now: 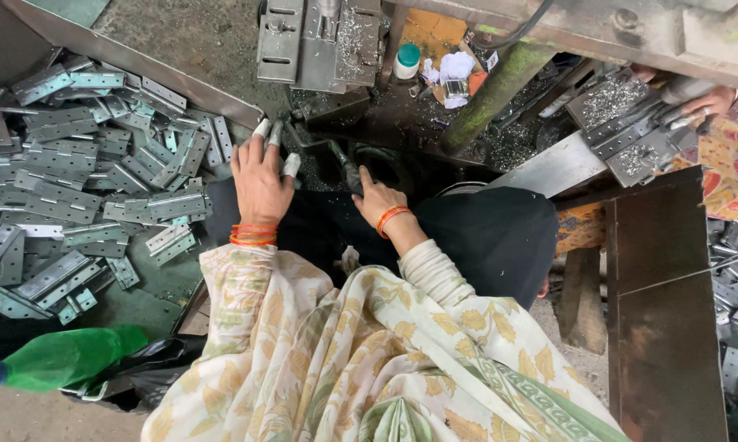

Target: The person repeatedly picks small metal brackets from a bin, places them into a press machine, and activates the press with a foot pedal. The processed brackets are ejected and fall into a collection area. The cycle continues with the person handling the parts one at a time.

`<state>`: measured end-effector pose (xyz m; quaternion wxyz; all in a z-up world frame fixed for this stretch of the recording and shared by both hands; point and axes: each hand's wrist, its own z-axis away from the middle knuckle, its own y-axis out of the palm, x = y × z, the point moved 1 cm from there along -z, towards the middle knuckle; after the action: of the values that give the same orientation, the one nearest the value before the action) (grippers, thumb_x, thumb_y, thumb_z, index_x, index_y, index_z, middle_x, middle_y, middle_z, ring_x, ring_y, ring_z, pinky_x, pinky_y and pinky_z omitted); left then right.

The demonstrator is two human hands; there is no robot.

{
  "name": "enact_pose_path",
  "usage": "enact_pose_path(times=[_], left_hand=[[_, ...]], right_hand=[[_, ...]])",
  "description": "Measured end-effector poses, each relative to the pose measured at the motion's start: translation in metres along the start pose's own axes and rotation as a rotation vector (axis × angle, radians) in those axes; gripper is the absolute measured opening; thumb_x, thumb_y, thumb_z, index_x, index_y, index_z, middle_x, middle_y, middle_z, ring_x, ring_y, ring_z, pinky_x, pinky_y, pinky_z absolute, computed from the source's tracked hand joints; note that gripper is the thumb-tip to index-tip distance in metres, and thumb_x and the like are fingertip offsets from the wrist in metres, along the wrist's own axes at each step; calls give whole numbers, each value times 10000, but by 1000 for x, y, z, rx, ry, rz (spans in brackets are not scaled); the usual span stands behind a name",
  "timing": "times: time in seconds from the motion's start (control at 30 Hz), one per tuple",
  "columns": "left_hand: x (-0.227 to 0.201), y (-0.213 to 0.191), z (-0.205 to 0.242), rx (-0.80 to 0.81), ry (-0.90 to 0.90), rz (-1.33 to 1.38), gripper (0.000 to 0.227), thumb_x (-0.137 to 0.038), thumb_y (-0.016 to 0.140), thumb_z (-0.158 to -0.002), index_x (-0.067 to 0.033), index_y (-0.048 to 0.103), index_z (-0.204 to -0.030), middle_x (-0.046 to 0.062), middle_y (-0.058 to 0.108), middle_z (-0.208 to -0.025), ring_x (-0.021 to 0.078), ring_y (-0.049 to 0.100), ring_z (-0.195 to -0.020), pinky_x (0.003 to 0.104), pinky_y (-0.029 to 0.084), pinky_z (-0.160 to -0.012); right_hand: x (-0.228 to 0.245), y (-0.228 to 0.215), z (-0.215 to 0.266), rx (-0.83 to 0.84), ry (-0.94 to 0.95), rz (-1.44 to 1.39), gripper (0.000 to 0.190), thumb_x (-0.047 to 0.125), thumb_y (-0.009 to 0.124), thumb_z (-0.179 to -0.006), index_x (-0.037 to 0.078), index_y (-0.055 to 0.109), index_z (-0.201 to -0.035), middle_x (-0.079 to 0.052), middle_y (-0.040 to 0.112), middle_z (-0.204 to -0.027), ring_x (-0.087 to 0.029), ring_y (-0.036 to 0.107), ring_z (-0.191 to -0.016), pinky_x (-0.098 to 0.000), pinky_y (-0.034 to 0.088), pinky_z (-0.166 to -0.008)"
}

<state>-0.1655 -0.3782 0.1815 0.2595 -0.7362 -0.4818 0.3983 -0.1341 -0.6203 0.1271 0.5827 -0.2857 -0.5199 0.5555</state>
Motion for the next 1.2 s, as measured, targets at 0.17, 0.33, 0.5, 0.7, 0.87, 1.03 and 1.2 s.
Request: enact_pose_path(times=[0.17, 0.33, 0.5, 0.7, 0.87, 1.03, 1.2], left_hand=[[5, -2, 5, -24, -27, 2, 497, -159, 755, -805, 35, 636, -1246, 244, 542, -1385, 421, 486, -1295, 560, 342, -1158], [1, -5, 3, -17, -42, -20, 463, -141, 746, -772, 39, 638, -1184, 247, 556, -1367, 431, 499, -1257, 534, 378, -1109], [-2, -4, 5, -54, -38, 12, 395, -191, 762, -884, 42, 651, -1183, 248, 563, -1351, 429, 507, -1214, 532, 388, -1089], [0, -7, 7, -81, -36, 23, 375, -189, 761, -910, 36, 653, -1190, 244, 564, -1355, 428, 510, -1216, 531, 388, -1085], [1, -6, 10, -76, -3, -16, 429, -150, 740, -791, 40, 654, -1166, 244, 567, -1339, 434, 513, -1224, 528, 392, -1083], [2, -6, 8, -82, -26, 51, 385, -178, 775, -910, 36, 646, -1203, 241, 558, -1354, 429, 503, -1221, 533, 388, -1085], [5, -6, 11, -103, -24, 40, 388, -163, 750, -836, 37, 654, -1155, 248, 569, -1344, 432, 509, -1232, 525, 389, -1088]], right_hand=[[4, -2, -5, 17, 21, 3, 781, 413, 575, -981, 144, 216, -1620, -200, 717, -1161, -399, 700, -1040, -515, 547, -892], [6, 6, -7, 5, 55, 29, 795, 408, 577, -980, 121, 205, -1621, -208, 681, -1232, -389, 699, -1060, -504, 552, -898], [7, 17, -13, -12, 101, 42, 792, 396, 582, -990, 97, 209, -1621, -238, 640, -1299, -400, 684, -1101, -507, 552, -910], [8, 17, -16, -28, 101, 9, 797, 373, 605, -970, 92, 220, -1608, -232, 641, -1304, -395, 676, -1117, -503, 546, -924], [8, 18, -18, -4, 99, 34, 795, 369, 602, -978, 83, 219, -1613, -220, 670, -1268, -384, 686, -1113, -501, 548, -924], [9, 13, -15, -11, 91, 13, 802, 366, 608, -969, 80, 220, -1611, -229, 673, -1248, -393, 689, -1097, -497, 543, -924], [8, 10, -9, -22, 69, 12, 796, 370, 603, -967, 96, 226, -1612, -219, 671, -1249, -401, 679, -1103, -506, 534, -928]])
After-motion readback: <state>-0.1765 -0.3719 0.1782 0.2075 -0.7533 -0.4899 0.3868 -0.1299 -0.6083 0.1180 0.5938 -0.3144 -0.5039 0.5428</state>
